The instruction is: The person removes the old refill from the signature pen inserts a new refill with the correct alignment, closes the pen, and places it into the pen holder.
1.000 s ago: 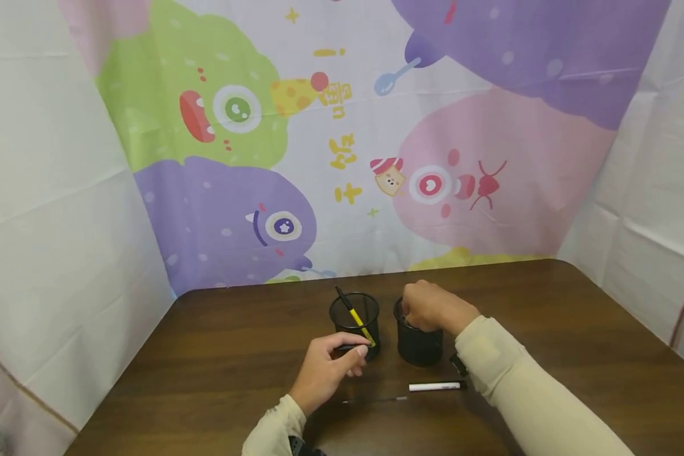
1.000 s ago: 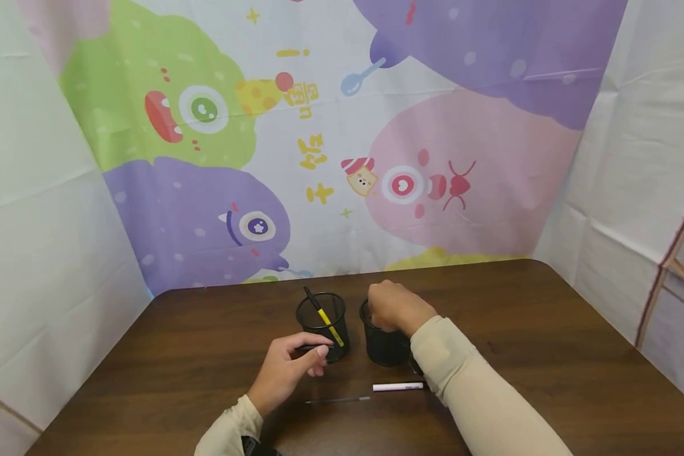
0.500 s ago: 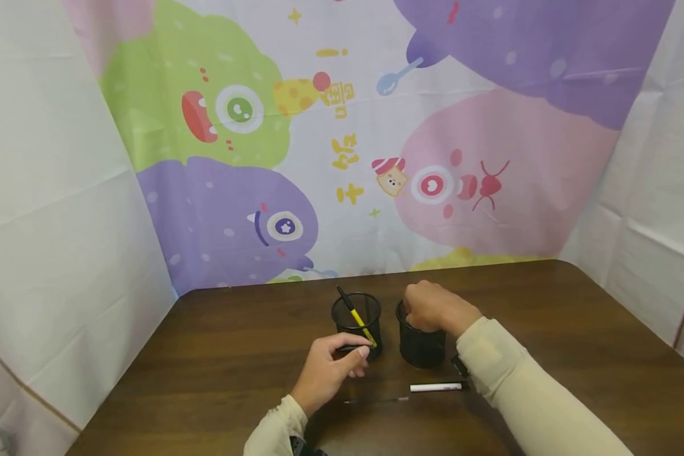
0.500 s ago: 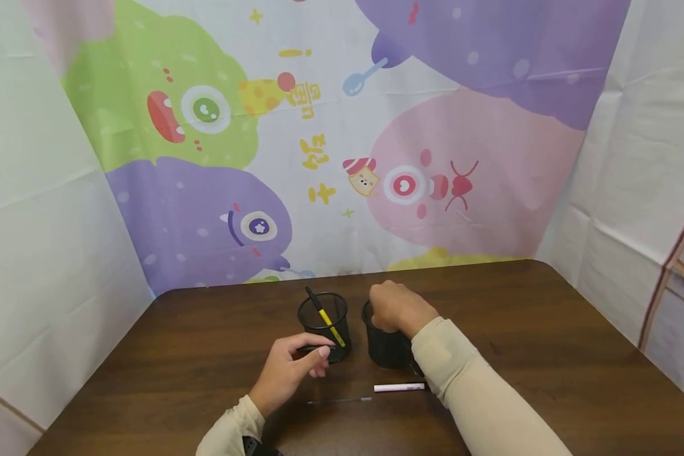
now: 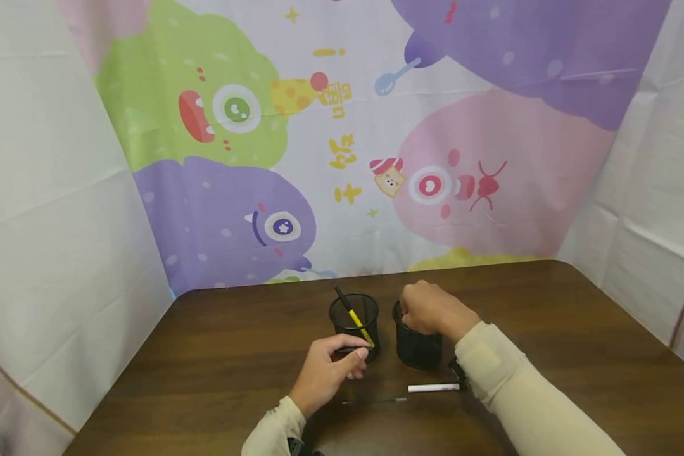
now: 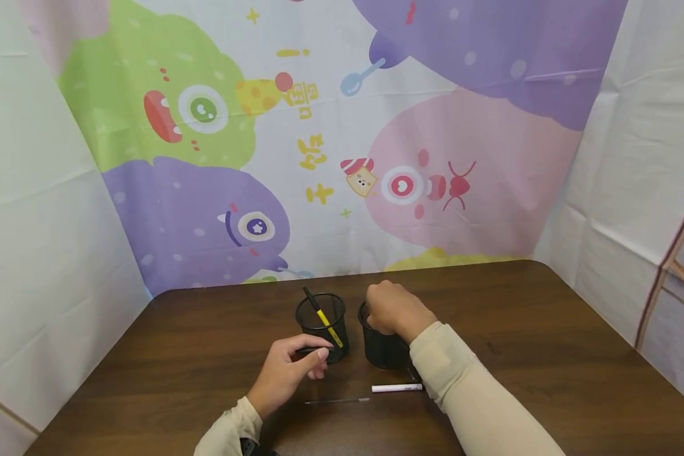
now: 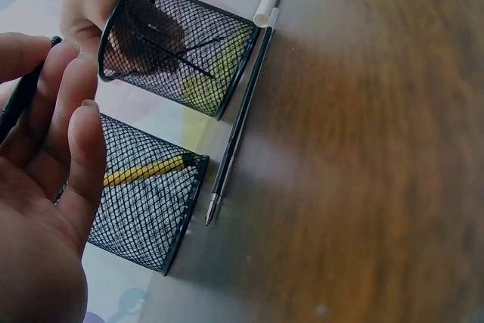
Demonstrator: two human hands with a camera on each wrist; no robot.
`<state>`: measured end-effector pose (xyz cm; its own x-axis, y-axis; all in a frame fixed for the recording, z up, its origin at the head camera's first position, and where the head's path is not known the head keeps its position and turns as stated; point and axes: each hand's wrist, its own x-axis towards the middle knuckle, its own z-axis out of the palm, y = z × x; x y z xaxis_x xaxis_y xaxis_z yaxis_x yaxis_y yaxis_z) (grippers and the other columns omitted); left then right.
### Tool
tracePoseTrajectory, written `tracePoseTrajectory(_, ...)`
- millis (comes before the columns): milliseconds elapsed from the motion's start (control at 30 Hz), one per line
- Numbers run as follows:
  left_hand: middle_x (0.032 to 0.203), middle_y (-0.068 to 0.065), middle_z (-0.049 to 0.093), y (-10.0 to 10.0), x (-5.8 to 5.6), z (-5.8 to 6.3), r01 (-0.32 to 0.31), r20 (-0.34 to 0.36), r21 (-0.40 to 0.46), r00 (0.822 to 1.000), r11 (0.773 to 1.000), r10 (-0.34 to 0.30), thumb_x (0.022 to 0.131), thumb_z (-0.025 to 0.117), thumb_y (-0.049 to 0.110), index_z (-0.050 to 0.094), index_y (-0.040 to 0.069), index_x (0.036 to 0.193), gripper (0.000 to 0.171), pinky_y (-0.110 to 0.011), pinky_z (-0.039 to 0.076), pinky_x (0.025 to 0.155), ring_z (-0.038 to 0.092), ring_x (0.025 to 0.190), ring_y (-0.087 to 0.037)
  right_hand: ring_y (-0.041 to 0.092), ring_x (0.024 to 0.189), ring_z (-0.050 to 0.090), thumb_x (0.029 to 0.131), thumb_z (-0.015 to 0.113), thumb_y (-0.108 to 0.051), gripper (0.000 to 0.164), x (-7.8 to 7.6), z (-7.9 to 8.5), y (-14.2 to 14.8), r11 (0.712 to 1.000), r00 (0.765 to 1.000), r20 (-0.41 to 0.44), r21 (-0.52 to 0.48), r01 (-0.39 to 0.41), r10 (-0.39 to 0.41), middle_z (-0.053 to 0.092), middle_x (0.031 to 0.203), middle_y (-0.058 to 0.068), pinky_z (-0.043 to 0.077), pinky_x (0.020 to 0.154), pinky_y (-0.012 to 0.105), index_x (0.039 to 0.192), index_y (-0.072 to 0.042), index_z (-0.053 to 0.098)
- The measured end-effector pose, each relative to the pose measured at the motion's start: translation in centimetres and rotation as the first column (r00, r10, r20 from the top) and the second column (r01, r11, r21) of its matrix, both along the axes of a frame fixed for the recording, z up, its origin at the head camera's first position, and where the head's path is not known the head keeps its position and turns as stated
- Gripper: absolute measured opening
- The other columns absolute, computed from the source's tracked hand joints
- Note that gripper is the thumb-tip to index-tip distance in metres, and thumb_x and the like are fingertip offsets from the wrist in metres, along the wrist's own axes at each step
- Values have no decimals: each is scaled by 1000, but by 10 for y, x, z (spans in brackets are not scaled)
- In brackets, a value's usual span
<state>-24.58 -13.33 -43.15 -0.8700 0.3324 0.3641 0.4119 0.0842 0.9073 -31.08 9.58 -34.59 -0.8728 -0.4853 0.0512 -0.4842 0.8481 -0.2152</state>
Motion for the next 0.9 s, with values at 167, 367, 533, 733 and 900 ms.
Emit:
tracePoseTrajectory(167,80,-16,68,0,-3,3,2,-18,-2,1000,1000,-2,97,68,14,72,-4,110,22,-38,60,62,67,66,-19,9,49,24,84,68,-2,42,1,2,2,999,999,-53,-42,-5,3,29,51,-9,20,46,25,52,-16,46)
tracePoseTrajectory(367,79,-14,69,0,-1,1,3,-15,-8,1000,1000,-3,97,68,13,71,-6,110,23,-35,60,62,68,66,-19,9,48,23,83,63,1,39,5,-3,3,995,998,-70,-103,5,-12,29,51,-7,19,46,25,55,-15,41)
tracePoseTrajectory(533,79,-15,69,1,2,-4,4,-17,-4,1000,1000,-5,97,68,13,72,-3,108,20,-36,60,61,68,65,-20,10,48,29,86,61,-1,32,7,-12,3,990,995,-92,-141,24,-37,36,53,-5,24,46,26,62,-13,45)
tracePoseTrajectory(733,79,-13,69,1,-1,-1,-2,-24,-14,1000,1000,2,97,68,14,72,-3,109,21,-37,60,61,68,65,-21,10,49,40,91,63,-8,22,12,-17,6,973,977,-209,-231,-12,-37,43,57,-4,33,48,26,71,-13,54)
tracePoseTrajectory(900,79,-12,69,1,1,0,-5,-21,-8,1000,1000,5,98,67,15,72,-2,109,21,-36,60,61,68,65,-20,8,52,43,93,65,-12,11,20,-21,8,961,938,-343,-271,-48,-50,47,61,-7,39,51,27,83,-12,62)
